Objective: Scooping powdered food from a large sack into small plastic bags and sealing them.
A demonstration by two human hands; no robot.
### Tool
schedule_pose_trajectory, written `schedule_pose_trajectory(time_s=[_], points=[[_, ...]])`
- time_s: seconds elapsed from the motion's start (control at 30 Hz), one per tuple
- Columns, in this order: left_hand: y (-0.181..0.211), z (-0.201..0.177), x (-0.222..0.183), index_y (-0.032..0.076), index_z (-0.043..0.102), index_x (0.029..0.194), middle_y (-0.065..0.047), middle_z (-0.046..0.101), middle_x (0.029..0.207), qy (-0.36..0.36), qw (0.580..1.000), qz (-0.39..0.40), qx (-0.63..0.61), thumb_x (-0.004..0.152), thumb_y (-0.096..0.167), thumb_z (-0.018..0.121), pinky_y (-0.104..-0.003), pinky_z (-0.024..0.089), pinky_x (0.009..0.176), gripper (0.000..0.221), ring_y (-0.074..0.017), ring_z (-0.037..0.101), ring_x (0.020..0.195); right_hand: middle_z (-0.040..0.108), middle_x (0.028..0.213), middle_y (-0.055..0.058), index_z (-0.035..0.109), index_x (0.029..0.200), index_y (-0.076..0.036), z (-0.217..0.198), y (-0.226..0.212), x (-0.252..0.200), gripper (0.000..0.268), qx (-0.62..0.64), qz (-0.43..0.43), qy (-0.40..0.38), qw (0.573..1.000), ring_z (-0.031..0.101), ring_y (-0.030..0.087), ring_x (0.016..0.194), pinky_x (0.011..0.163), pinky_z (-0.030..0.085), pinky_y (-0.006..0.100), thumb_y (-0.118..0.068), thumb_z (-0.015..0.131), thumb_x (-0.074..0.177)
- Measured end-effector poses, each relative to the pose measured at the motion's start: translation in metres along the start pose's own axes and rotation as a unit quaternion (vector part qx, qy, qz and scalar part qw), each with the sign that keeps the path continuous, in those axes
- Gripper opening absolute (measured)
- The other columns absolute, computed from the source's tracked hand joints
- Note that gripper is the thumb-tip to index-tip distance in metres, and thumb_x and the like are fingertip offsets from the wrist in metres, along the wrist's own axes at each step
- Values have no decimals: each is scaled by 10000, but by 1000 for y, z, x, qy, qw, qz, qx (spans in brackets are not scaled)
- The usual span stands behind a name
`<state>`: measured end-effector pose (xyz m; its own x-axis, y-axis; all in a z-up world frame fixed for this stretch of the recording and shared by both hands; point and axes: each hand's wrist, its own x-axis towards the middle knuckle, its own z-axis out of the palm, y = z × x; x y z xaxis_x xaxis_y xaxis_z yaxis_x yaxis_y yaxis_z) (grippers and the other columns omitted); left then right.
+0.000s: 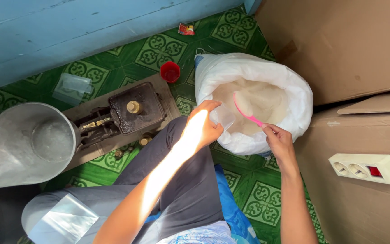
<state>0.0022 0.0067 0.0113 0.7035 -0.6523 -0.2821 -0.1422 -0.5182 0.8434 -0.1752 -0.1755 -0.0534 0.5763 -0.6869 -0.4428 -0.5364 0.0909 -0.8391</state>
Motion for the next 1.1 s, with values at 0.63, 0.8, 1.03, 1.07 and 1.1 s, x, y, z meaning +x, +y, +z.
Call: schedule_pose_trajectory(time_s=[0.63,0.8,1.03,1.07,1.1], points=[[-2,6,6,67,626,1270,-111,633,1236,2,999,31,21,661,119,670,-495,564,854,613,-379,709,917,720,815,104,785,1068,-262,-37,-33,-32,257,-278,-119,146,942,678,277,790,705,511,383,-290,763,813],[-6,8,8,77,627,1269,-107,637,1233,-8,999,46,28,653,140,656,-528,541,901,621,-401,665,1049,593,519,35,789,1037,-272,-52,-76,-50,258,-314,-184,124,923,624,210,621,639,505,380,-208,752,790],[-21,30,7,-16,617,1153,-133,646,1157,78,981,175,1,626,77,614,-334,533,858,535,-330,643,1011,503,480,15,795,980,-174,-40,-124,-68,199,-438,-292,90,846,442,232,426,452,385,368,-221,752,791],[-20,31,7,-29,616,1151,-149,646,1154,74,981,181,-6,620,68,615,-342,537,859,540,-342,645,1007,553,500,35,797,983,-172,-38,-125,-67,223,-452,-291,88,838,490,256,436,466,421,373,-256,752,781],[-18,31,7,-42,615,1150,-165,645,1150,70,980,186,-13,614,59,616,-350,540,860,545,-353,647,1004,602,519,57,800,986,-170,-36,-126,-65,251,-466,-292,86,831,538,280,446,481,456,378,-291,751,771]])
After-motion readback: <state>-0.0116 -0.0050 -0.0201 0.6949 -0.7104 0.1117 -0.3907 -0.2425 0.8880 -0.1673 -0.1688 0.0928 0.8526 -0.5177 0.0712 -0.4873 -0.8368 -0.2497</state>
